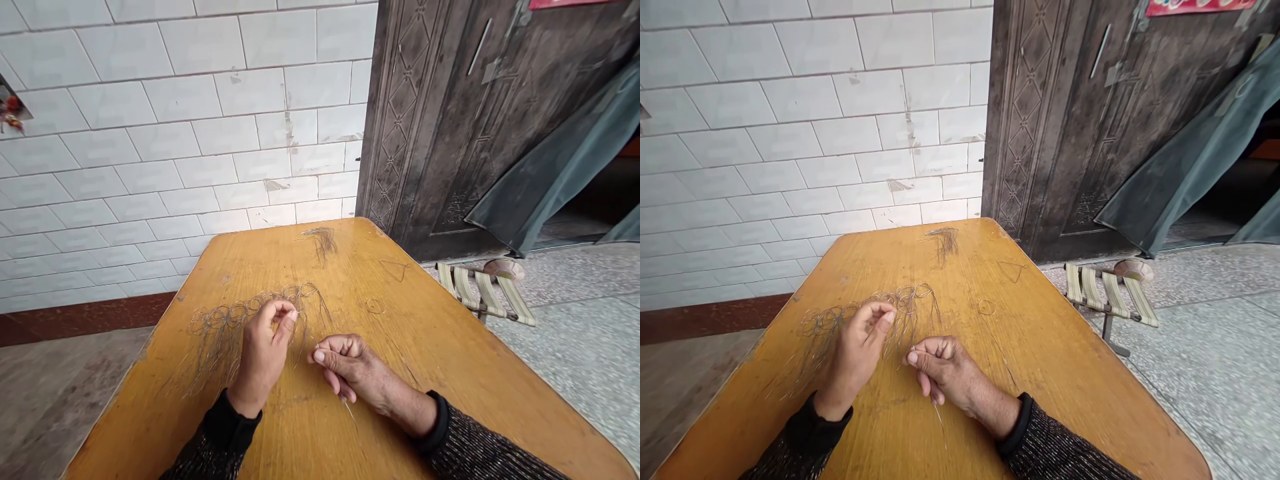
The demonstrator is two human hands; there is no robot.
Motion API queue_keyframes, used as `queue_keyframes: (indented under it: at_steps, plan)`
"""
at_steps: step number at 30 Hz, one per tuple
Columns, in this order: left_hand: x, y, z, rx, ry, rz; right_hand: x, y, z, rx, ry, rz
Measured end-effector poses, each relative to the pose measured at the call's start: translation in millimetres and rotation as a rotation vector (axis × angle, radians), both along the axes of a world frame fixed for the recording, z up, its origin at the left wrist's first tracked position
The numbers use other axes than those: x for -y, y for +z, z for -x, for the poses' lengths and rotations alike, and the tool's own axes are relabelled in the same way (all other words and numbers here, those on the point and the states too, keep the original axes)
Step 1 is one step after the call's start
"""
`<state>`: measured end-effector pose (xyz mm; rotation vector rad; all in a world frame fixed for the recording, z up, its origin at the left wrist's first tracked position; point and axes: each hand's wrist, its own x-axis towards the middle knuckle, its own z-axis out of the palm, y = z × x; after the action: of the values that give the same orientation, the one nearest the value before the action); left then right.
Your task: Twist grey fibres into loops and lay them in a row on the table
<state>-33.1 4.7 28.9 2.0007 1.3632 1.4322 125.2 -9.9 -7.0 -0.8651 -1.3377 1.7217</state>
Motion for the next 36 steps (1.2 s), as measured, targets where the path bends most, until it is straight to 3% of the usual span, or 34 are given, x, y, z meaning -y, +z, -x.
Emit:
queue_keyframes:
  at_steps: [2,4,8,12,16,19,24,28,36]
  plan:
    - [7,1.6,-2,-0.112,0.047,-0.276,-2,-1,0,-0.024,-0.052,-0.017]
    - [12,1.1,-5,-0.209,0.000,-0.361,-4,-2,-1,-0.034,-0.080,-0.061]
    - [12,-2.9,-10,-0.243,-0.075,-0.028,-3,0,-2,0.013,-0.079,-0.187]
    - [10,-2.5,-17,0.007,-0.167,0.264,0,2,-2,0.096,-0.059,-0.247]
    - [13,-2.4,-24,0.272,-0.241,0.442,0,6,-6,0.158,-0.025,-0.276]
    - [14,-3.9,-24,0.352,-0.281,0.438,-4,12,-13,0.204,-0.085,-0.322]
    - [18,-4.1,-27,0.278,-0.343,0.469,-11,23,-22,0.116,-0.298,-0.331]
    - [23,-7.0,-34,0.221,-0.425,0.451,-12,25,-21,-0.020,-0.275,-0.261]
    - [22,-9.7,-38,0.258,-0.427,0.498,-12,24,-23,-0.173,-0.261,-0.122]
